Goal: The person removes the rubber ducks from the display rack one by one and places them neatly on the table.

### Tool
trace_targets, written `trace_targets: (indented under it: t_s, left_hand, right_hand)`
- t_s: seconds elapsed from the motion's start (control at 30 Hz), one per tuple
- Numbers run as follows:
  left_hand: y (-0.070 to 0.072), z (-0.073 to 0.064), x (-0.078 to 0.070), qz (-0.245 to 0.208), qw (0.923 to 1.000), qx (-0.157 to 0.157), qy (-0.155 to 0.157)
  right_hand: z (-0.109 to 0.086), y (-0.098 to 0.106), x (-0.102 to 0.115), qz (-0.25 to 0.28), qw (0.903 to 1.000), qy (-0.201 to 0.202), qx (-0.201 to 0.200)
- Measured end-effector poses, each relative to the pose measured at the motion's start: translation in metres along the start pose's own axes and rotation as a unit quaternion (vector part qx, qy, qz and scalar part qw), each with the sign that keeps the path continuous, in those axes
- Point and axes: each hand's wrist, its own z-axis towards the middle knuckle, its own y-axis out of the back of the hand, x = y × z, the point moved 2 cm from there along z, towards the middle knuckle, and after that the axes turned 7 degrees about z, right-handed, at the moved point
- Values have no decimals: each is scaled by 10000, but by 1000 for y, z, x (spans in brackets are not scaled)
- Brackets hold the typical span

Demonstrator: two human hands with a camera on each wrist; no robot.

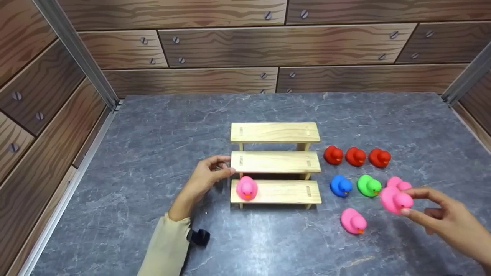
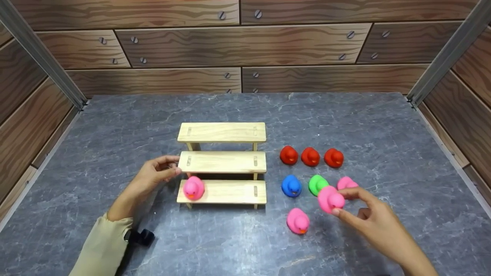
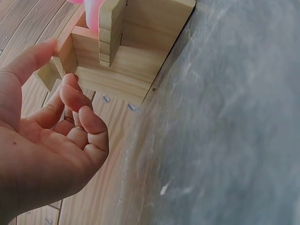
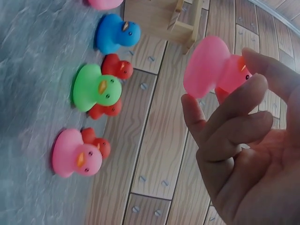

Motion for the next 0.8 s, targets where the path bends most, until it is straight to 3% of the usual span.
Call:
trace_targets:
  t_s: [0.1, 0.27, 0.47, 0.67, 0.8]
  left_hand:
    - [-1, 1, 0, -6, 10000, 18, -14]
    - [-2, 0, 0, -13, 10000, -5, -3]
    - [-2, 0, 0, -59, 10000, -11, 24]
    - [-1, 1, 0, -98, 9999, 42, 12]
    - [-1, 0, 0, -69, 10000, 33, 33]
  right_hand:
    - [-2, 2, -8, 48, 10000, 5, -16]
    - [-5, 3, -21, 316, 9987, 394, -1]
    - [-3, -3, -33, 139, 9993, -58, 347]
    - [-3, -7, -37, 164, 9992, 119, 356]
    - [-3, -10, -39, 168, 9989, 10, 448]
